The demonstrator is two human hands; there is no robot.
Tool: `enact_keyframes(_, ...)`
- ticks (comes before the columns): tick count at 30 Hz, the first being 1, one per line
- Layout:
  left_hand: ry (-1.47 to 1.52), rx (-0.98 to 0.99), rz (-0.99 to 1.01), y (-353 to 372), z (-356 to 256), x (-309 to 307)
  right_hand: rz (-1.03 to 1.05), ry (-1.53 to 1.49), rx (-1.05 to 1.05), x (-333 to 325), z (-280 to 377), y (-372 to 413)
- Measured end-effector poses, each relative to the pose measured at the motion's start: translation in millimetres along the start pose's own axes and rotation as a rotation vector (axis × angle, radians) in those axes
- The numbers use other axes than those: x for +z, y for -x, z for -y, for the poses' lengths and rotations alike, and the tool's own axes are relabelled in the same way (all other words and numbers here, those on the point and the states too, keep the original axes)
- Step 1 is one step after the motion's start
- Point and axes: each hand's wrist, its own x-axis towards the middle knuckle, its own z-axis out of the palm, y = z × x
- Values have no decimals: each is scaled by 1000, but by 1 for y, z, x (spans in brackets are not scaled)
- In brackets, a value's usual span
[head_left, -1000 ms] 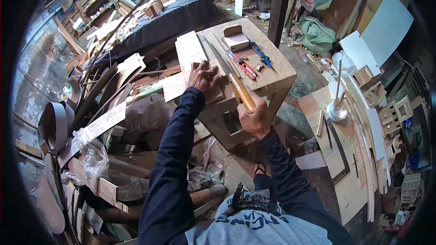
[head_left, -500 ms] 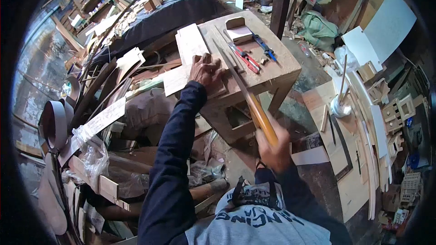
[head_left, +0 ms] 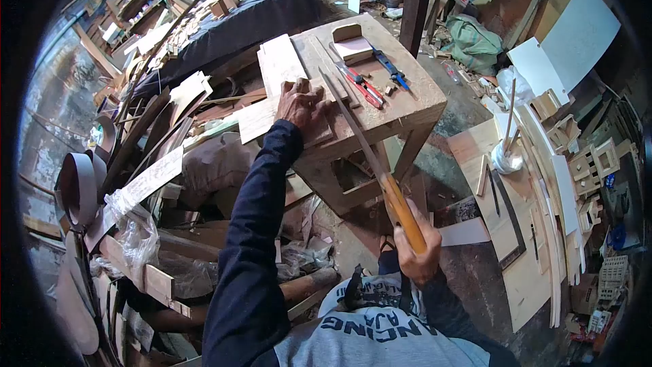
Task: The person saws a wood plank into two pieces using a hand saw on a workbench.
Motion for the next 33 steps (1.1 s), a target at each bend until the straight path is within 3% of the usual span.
enact_keyframes(3,-11,13,-5,-2,-4,-3,46,-55,46,25,8,-59)
enact_keyframes(5,6,-21,-2,-2,-9,-7,-13,-75,-116,49,-12,-90)
enact_keyframes(8,-20,19,-156,2,5,12,51,-54,35,40,-25,-65)
enact_keyframes(11,-26,-2,-100,0,4,9,-27,-62,-17,22,-17,-24)
enact_keyframes(18,-9,52,-110,0,6,7,93,-79,181,6,6,-8)
enact_keyframes(24,-19,47,6,22,-21,-7,67,-6,29,-10,-1,23)
enact_keyframes(26,-39,126,-41,28,-18,-3,69,-5,52,-13,0,33)
enact_keyframes(30,0,112,-67,26,-18,-2,131,20,200,-28,24,45)
enact_keyframes(33,19,100,-81,25,-18,1,140,-21,179,-40,42,49)
